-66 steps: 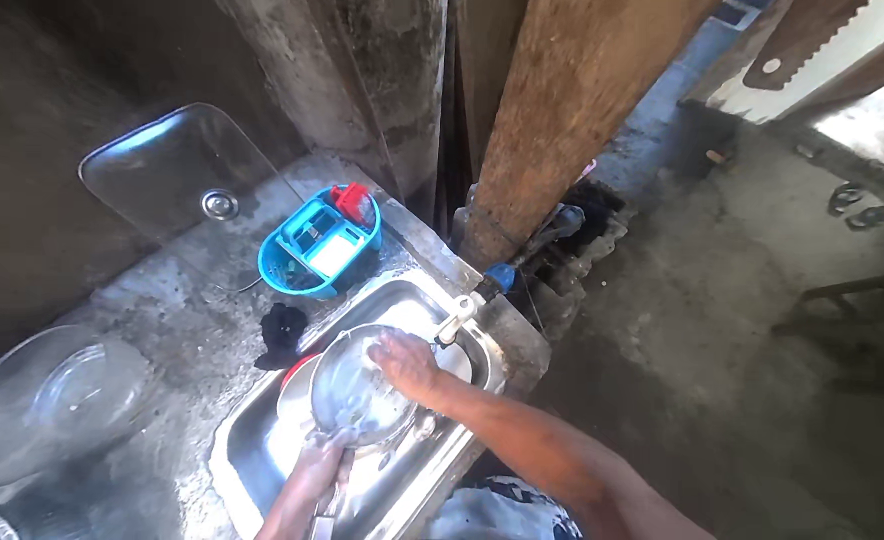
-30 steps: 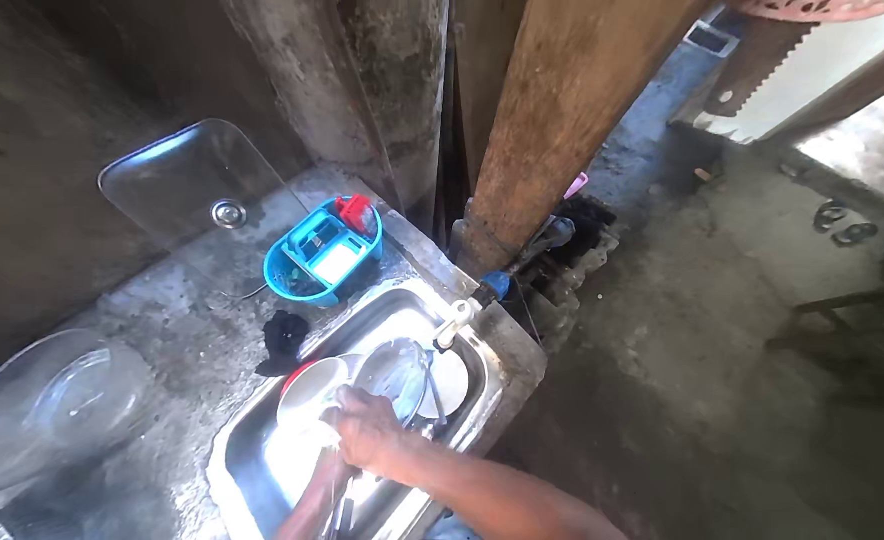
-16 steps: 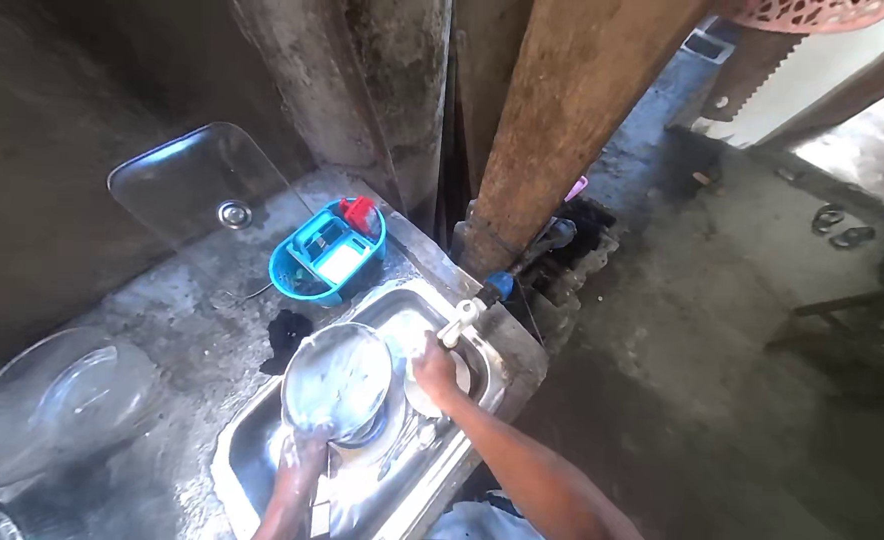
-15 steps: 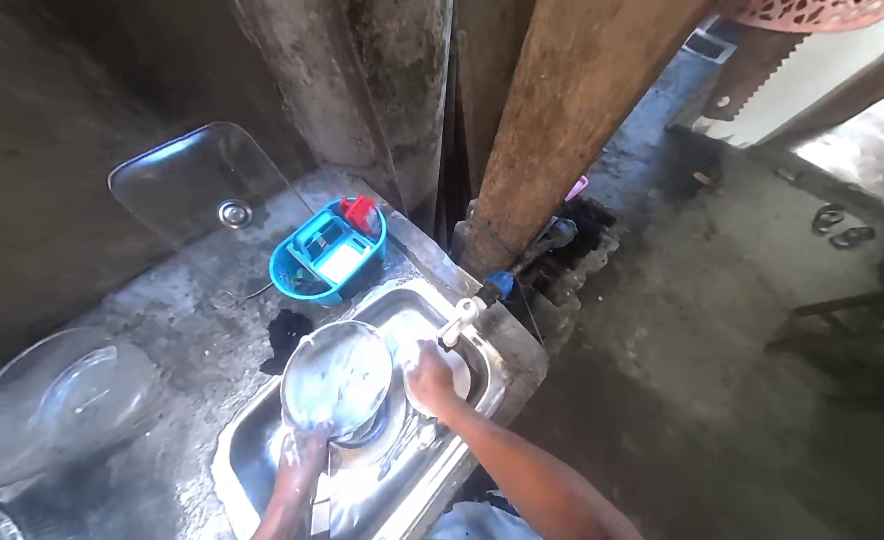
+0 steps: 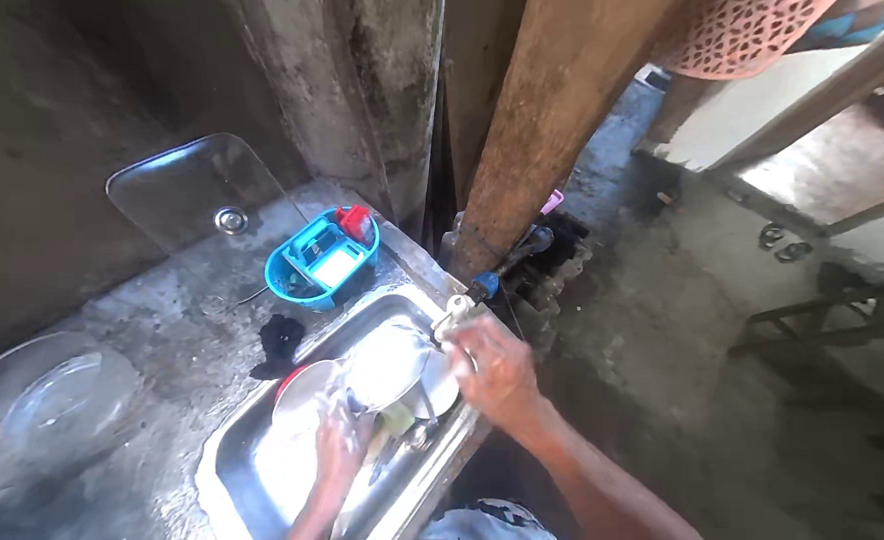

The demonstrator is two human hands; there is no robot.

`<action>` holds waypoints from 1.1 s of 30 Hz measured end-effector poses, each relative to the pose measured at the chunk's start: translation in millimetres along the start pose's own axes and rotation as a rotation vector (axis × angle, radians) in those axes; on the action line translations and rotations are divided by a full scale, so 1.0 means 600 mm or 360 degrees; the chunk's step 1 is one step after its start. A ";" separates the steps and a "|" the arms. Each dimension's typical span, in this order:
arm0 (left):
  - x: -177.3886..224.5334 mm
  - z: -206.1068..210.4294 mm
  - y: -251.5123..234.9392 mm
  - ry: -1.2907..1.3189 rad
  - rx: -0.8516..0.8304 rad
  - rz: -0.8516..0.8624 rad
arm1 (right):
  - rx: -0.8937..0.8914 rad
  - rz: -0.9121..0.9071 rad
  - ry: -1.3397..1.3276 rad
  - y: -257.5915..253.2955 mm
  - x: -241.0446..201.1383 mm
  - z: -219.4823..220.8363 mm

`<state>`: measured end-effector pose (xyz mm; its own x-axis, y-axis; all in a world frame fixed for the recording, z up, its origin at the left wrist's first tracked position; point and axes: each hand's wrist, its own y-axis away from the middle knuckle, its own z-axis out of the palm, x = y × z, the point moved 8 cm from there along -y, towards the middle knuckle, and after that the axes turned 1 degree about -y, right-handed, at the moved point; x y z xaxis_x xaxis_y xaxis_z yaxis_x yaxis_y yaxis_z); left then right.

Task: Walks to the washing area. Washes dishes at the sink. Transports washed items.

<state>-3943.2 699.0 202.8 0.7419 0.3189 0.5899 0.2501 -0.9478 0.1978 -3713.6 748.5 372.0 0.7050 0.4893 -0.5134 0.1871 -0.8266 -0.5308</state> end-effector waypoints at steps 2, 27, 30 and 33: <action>0.022 0.042 0.004 0.0048 0.0100 0.0156 | -0.0092 0.0229 0.0283 -0.019 0.039 0.002; 0.196 0.225 -0.070 0.1454 -0.0391 -0.0248 | -0.0120 0.0141 -0.1059 -0.016 0.141 0.026; 0.211 0.255 -0.098 0.2310 -0.0279 -0.0373 | 0.0078 0.0171 -0.1044 0.022 0.156 0.026; 0.219 0.262 -0.102 0.2786 -0.0291 -0.0420 | 0.0048 0.0619 -0.1111 0.079 0.174 0.086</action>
<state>-3762.9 798.9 145.3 -0.7984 0.1906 0.5712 0.0850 -0.9034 0.4203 -3666.6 774.5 258.4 0.1229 0.2371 -0.9637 -0.0098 -0.9707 -0.2401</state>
